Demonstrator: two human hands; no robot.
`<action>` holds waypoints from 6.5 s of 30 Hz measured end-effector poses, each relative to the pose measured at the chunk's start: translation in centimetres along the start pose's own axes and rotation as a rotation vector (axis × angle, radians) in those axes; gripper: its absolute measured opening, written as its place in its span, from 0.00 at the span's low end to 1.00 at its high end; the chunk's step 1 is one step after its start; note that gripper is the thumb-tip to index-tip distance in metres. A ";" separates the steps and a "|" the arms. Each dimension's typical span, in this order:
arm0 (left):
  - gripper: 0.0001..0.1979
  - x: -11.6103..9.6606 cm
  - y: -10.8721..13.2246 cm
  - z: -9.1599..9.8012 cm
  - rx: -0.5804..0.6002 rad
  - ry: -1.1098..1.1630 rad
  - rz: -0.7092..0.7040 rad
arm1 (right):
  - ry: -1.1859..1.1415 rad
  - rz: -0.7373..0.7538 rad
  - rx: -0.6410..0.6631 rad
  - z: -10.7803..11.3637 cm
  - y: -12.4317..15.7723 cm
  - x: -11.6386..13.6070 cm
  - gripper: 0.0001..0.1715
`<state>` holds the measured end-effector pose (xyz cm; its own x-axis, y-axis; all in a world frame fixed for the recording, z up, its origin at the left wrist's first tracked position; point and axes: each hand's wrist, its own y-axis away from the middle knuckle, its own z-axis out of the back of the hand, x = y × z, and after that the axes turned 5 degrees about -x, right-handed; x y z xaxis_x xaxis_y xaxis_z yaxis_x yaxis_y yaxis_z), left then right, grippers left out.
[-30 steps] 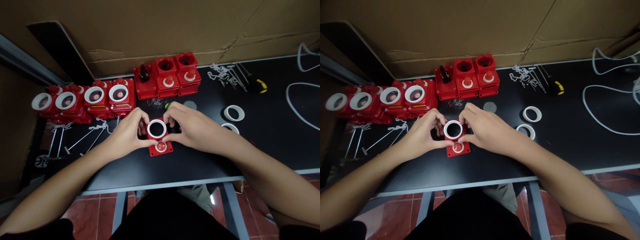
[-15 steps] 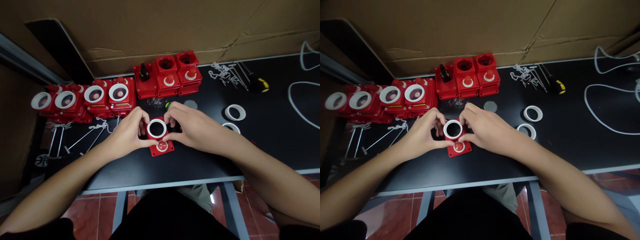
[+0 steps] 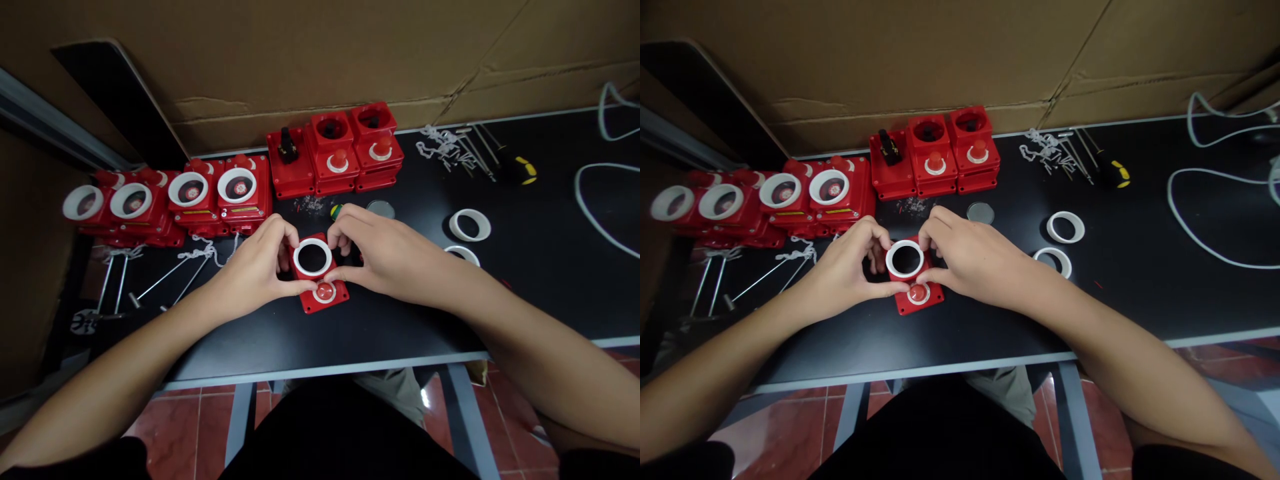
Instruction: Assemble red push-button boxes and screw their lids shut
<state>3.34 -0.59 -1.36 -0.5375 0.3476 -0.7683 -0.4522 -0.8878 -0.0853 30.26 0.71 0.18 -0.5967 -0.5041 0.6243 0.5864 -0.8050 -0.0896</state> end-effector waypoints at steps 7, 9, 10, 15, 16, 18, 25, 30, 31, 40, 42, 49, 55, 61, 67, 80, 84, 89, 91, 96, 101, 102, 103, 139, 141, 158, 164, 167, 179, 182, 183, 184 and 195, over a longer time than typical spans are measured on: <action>0.29 -0.3 0.3 0.4 0.038 -0.262 -0.087 | 0.023 0.004 0.013 0.0 -0.1 0.1 0.21; 0.29 -0.5 0.4 0.4 0.042 -0.357 -0.115 | 0.001 0.003 0.028 0.1 -0.1 -0.1 0.22; 0.28 -0.6 0.5 0.4 0.041 -0.395 -0.124 | -0.015 0.003 0.042 0.2 -0.1 -0.3 0.23; 0.25 -1.1 0.7 0.7 0.039 -0.443 -0.154 | -0.041 0.060 0.041 1.0 -0.4 -0.9 0.20; 0.25 -1.2 0.7 1.0 0.045 -0.427 -0.164 | -0.022 0.086 0.005 1.2 -0.4 -1.0 0.17; 0.23 -1.3 0.7 1.6 0.065 -0.380 -0.188 | 0.047 0.133 -0.104 1.6 -0.6 -1.2 0.14; 0.16 -0.7 0.2 2.4 0.032 -0.221 -0.233 | 0.356 0.054 -0.405 3.8 -0.9 -2.6 0.16; 0.17 -0.1 0.0 2.5 -0.018 -0.286 -0.276 | 0.317 0.006 -0.393 5.2 -1.2 -3.4 0.15; 0.18 -0.1 0.0 2.7 -0.024 -0.307 -0.273 | 0.308 0.009 -0.364 5.0 -1.4 -3.3 0.15; 0.22 -1.0 0.3 3.3 0.002 -0.546 -0.222 | 0.510 0.108 -0.108 1.2 -3.8 0.1 0.23; 0.23 -1.1 0.4 3.5 -0.005 -0.620 -0.195 | 0.570 0.115 -0.055 0.7 -5.0 1.0 0.23; 0.11 -1.5 0.7 3.5 0.005 -0.709 -0.196 | 0.697 0.058 0.056 -0.4 -9.2 2.9 0.22; 0.07 -1.4 0.7 3.5 0.002 -0.781 -0.152 | 0.696 0.053 0.024 0.5 -8.0 3.2 0.27; 0.02 -1.4 0.6 3.4 -0.037 -0.814 -0.120 | 0.685 0.045 0.057 -0.5 -7.1 2.8 0.22; 0.04 -1.1 0.3 3.3 -0.162 -0.829 -0.039 | 0.674 0.051 -0.029 -0.8 -6.4 4.2 0.22; 0.17 -2.6 1.5 3.0 -0.074 -0.626 -0.195 | 0.490 0.404 -0.380 -7.6 6.6 5.3 0.17; 0.34 -2.8 1.5 3.2 0.135 -0.466 -0.270 | 0.373 0.394 -0.569 -9.1 8.0 5.3 0.17; 0.58 -2.7 1.1 3.3 0.236 -0.415 -0.324 | 0.271 0.314 -0.628 -7.5 8.9 4.8 0.11; 0.59 -2.5 1.1 3.3 0.250 -0.417 -0.340 | 0.280 0.236 -0.643 -5.7 8.9 4.1 0.11; 0.61 -2.0 1.1 3.3 0.230 -0.473 -0.360 | 0.496 -0.081 -0.430 -2.2 7.7 1.9 0.17; 0.63 -1.6 1.2 3.2 0.143 -0.571 -0.340 | 0.546 -0.288 -0.106 -0.7 5.5 2.2 0.22; 0.63 -1.5 1.2 3.2 0.139 -0.577 -0.347 | 0.546 -0.298 -0.065 -0.4 5.0 2.4 0.21; 0.63 -1.4 1.2 3.2 0.138 -0.579 -0.359 | 0.542 -0.296 -0.041 0.0 4.6 2.6 0.21; 0.17 -0.7 1.4 1.9 -0.496 -0.437 -0.939 | -0.939 -0.146 -0.074 -1.2 0.6 3.0 0.18; 0.13 -0.6 1.5 1.9 -0.480 -0.443 -0.944 | -0.955 -0.154 -0.072 -1.3 0.6 3.2 0.19; 0.10 -1.3 1.5 1.6 -0.460 -0.407 -0.874 | -1.020 -0.198 -0.093 -2.2 0.3 3.4 0.27; 0.06 -1.3 1.6 1.7 -0.448 -0.412 -0.894 | -0.956 -0.160 -0.038 -2.5 0.5 3.0 0.23; 0.09 -1.4 1.8 1.9 -0.438 -0.422 -0.905 | -0.962 -0.100 -0.081 -2.3 0.6 2.9 0.20; 0.05 -1.2 2.1 2.4 -0.417 -0.414 -0.930 | -1.054 -0.067 -0.030 -1.6 0.3 2.1 0.25; 0.06 -0.9 1.9 2.7 -0.463 -0.456 -0.970 | -1.155 -0.104 -0.167 -0.8 0.1 2.2 0.32; 0.06 -0.9 1.7 2.8 -0.499 -0.484 -0.970 | -1.189 -0.131 -0.219 -0.5 0.1 2.2 0.35; 0.07 -0.8 1.5 2.9 -0.541 -0.514 -0.956 | -1.214 -0.160 -0.260 -0.1 0.0 2.2 0.38; 0.06 0.6 0.7 2.4 -0.455 -0.618 -0.657 | -1.112 -0.236 -0.317 0.8 0.1 2.2 0.41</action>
<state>1.00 -0.30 -0.38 -0.6121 0.7902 -0.0296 -0.5466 -0.4499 -0.7063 29.38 -0.22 2.16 0.2251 0.0907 0.9701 0.2695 -0.9626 0.0275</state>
